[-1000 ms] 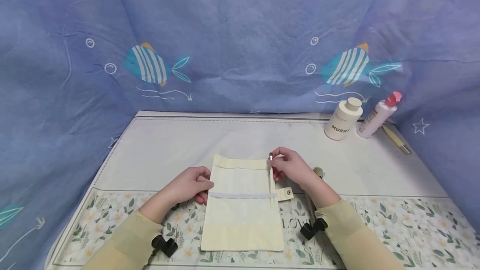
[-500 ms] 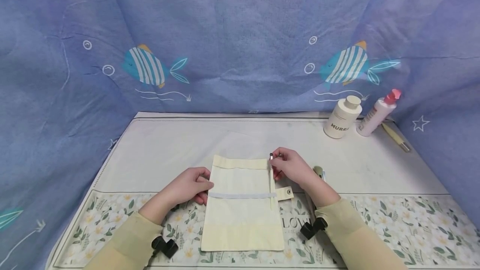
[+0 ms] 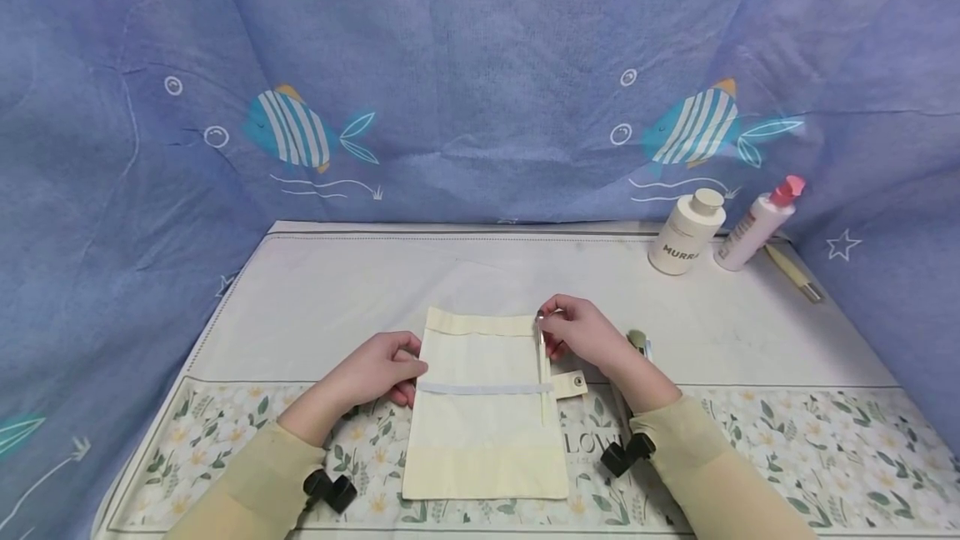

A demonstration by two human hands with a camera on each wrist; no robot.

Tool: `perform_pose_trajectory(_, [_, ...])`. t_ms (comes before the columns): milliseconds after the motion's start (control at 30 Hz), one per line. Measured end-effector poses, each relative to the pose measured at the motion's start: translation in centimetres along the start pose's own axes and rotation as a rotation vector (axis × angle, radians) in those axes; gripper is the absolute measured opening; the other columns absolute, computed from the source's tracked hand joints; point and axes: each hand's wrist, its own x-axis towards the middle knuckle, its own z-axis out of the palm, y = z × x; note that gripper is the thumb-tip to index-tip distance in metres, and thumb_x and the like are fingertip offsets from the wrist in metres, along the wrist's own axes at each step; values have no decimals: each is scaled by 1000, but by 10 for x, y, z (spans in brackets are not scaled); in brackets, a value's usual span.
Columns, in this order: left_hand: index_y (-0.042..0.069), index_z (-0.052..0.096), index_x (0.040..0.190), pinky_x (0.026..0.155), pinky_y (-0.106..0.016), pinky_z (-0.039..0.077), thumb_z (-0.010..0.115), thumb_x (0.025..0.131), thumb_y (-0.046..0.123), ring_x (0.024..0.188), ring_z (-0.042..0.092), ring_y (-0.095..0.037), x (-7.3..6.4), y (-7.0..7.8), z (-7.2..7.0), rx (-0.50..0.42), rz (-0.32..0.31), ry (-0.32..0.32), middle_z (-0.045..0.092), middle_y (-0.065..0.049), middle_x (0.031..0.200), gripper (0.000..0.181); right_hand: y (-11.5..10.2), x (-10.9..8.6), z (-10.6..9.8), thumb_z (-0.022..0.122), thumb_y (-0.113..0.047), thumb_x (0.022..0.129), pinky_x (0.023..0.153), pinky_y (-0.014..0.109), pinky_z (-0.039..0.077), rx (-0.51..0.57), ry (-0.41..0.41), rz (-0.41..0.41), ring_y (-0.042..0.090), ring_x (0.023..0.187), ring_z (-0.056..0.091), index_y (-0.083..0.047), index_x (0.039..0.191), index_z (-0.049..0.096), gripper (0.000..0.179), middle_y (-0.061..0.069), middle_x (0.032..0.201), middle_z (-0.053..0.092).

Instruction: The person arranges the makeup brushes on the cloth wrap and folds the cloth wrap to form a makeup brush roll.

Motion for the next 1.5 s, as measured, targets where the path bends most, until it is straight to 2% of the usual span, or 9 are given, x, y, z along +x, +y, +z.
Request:
perform_pose_trajectory(367, [-4, 55, 118, 58, -33, 62, 62, 103, 13, 59, 69, -16, 1, 0, -2, 9, 10, -6, 74, -7, 78, 23, -1, 0, -1, 61, -12, 99, 63, 34, 61, -7, 1, 16, 22, 67, 66, 3, 108, 62, 18, 9, 82, 64])
perform_pose_trajectory(800, [-4, 56, 116, 58, -32, 62, 61, 103, 12, 59, 69, -15, 2, -1, -2, -3, 12, -10, 75, -9, 81, 22, -2, -2, 0, 59, -14, 103, 66, 34, 61, -88, -29, 10, 22, 71, 66, 1, 101, 67, 17, 9, 80, 66])
perform_pose_trajectory(1133, [-5, 55, 116, 57, -32, 62, 61, 102, 11, 59, 69, -15, 2, -2, -1, -9, 9, -16, 74, -8, 78, 22, -3, -4, -1, 61, -15, 102, 67, 33, 61, -152, -46, 5, 21, 71, 67, -1, 94, 71, 19, 8, 76, 69])
perform_pose_trajectory(1500, [-5, 55, 117, 57, -32, 62, 61, 102, 11, 58, 68, -15, 3, -2, -1, 2, 2, -12, 73, -7, 77, 22, -1, -5, -5, 62, -16, 102, 70, 33, 60, -194, -97, -26, 21, 74, 67, -4, 93, 73, 19, 5, 78, 70])
